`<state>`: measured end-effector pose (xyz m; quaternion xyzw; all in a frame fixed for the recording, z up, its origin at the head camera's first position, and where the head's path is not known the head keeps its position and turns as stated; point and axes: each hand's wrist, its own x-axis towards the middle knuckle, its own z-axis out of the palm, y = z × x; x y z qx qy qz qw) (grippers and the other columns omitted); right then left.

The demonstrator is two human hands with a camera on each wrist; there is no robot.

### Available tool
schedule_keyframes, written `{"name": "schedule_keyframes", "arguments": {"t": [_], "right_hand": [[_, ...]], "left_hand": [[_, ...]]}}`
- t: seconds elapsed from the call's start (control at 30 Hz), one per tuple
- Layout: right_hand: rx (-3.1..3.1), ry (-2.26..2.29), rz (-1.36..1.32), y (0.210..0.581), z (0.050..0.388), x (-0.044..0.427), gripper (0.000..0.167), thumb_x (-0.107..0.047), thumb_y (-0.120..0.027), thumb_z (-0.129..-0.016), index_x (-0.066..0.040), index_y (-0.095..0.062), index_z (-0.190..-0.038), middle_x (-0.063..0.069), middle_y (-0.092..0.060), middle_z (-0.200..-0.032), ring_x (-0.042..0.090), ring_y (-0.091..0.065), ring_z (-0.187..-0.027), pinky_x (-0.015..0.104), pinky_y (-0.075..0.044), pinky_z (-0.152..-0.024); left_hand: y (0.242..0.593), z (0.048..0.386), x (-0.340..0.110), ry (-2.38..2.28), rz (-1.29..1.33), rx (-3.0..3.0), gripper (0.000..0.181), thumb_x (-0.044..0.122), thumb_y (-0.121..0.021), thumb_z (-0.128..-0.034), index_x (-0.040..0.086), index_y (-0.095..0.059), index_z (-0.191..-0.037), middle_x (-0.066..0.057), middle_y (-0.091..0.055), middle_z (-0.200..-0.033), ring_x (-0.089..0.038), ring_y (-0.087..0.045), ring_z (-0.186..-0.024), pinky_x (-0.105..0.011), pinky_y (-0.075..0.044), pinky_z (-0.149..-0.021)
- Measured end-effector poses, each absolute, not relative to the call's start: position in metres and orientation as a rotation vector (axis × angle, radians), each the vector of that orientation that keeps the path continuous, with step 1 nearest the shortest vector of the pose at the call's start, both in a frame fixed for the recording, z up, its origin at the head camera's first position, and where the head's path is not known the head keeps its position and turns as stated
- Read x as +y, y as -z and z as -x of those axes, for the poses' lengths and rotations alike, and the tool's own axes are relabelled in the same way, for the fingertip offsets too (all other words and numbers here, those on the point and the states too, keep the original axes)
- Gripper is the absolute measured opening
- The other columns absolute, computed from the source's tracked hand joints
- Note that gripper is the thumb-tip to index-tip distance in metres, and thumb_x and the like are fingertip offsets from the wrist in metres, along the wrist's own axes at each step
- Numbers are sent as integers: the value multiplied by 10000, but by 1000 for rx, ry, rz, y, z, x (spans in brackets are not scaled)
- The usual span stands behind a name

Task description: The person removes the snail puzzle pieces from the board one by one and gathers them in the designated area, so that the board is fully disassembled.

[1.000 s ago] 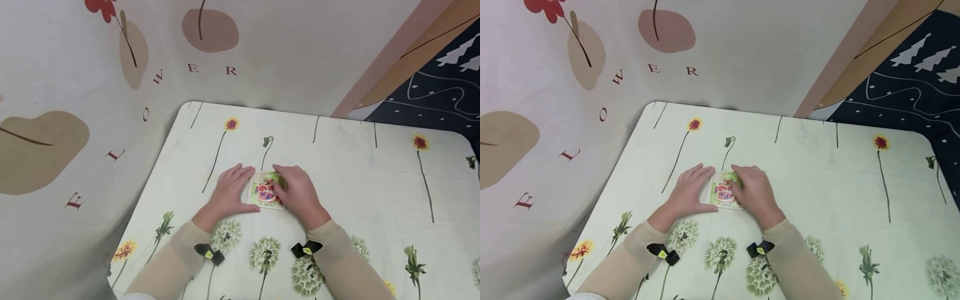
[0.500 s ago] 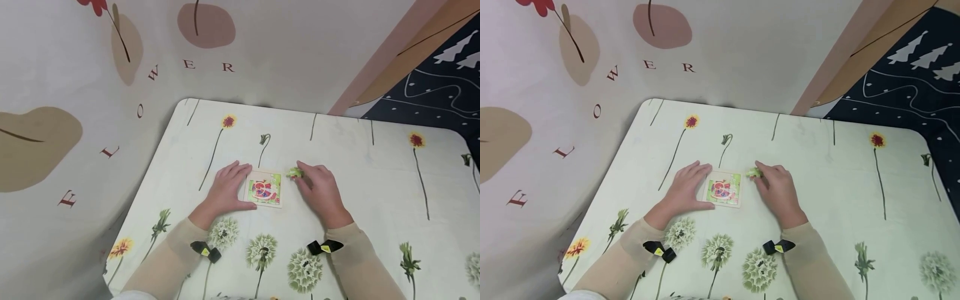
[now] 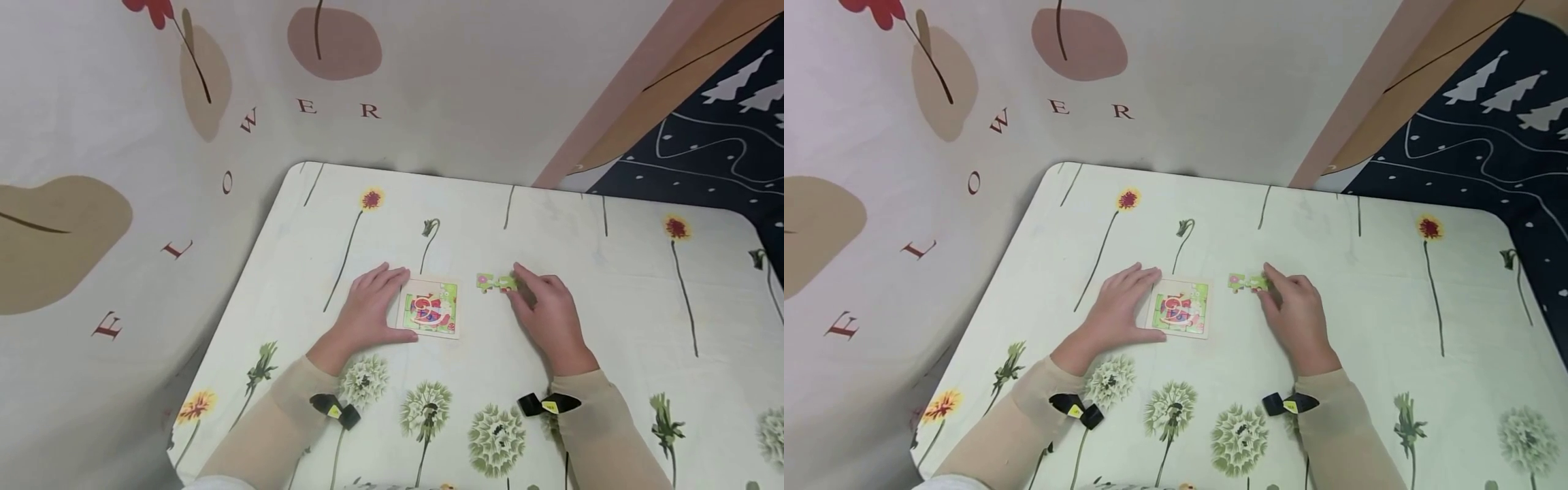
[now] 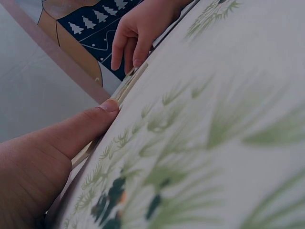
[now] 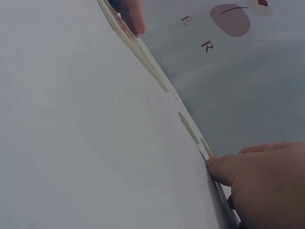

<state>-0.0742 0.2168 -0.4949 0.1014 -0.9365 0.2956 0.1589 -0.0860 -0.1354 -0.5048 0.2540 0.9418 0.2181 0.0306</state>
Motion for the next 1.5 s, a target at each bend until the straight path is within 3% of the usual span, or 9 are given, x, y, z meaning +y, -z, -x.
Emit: {"name": "schedule_keyframes", "arguments": {"t": [0.3, 0.87, 1.13, 1.33, 1.5], "right_hand": [[-2715, -867, -189, 501, 74, 216, 506, -83, -811, -954, -26, -671, -1437, 240, -690, -1172, 429, -614, -1059, 591, -529, -830], [-2746, -903, -131, 499, 74, 216, 464, -98, -783, -972, 3, -675, -1411, 231, -702, -1176, 418, -602, -1074, 590, -522, -839], [-2676, -892, -202, 500, 77, 216, 409, -82, -794, -939, 22, -717, -1327, 235, -720, -1273, 439, -605, -1145, 595, -478, -962], [-2573, -865, -279, 501, 75, 206, 293, -110, -806, -901, -10, -781, -1175, 204, -730, -1143, 451, -575, -1134, 646, -355, -907], [-2529, -824, -419, 502, 74, 189, 266, -114, -834, -869, -48, -807, -1125, 149, -697, -1045, 435, -562, -1078, 656, -331, -895]], "left_hand": [[506, 86, -136, -683, -788, 2894, 1222, 722, -874, -735, 127, -367, -1674, -26, -380, -1701, -311, -202, -1609, -589, -192, -1260], [507, 86, -135, -692, -790, 2906, 1216, 705, -885, -734, 128, -370, -1672, -29, -386, -1697, -309, -205, -1608, -586, -193, -1259], [507, 86, -135, -691, -786, 2903, 1220, 713, -879, -735, 127, -366, -1675, -30, -384, -1698, -308, -204, -1609, -585, -195, -1259], [507, 86, -136, -688, -785, 2911, 1224, 714, -885, -726, 124, -377, -1670, -31, -395, -1692, -310, -216, -1605, -592, -209, -1253], [505, 86, -135, -686, -784, 2910, 1227, 716, -886, -724, 128, -374, -1672, -30, -391, -1694, -311, -215, -1605, -600, -213, -1250]]}}
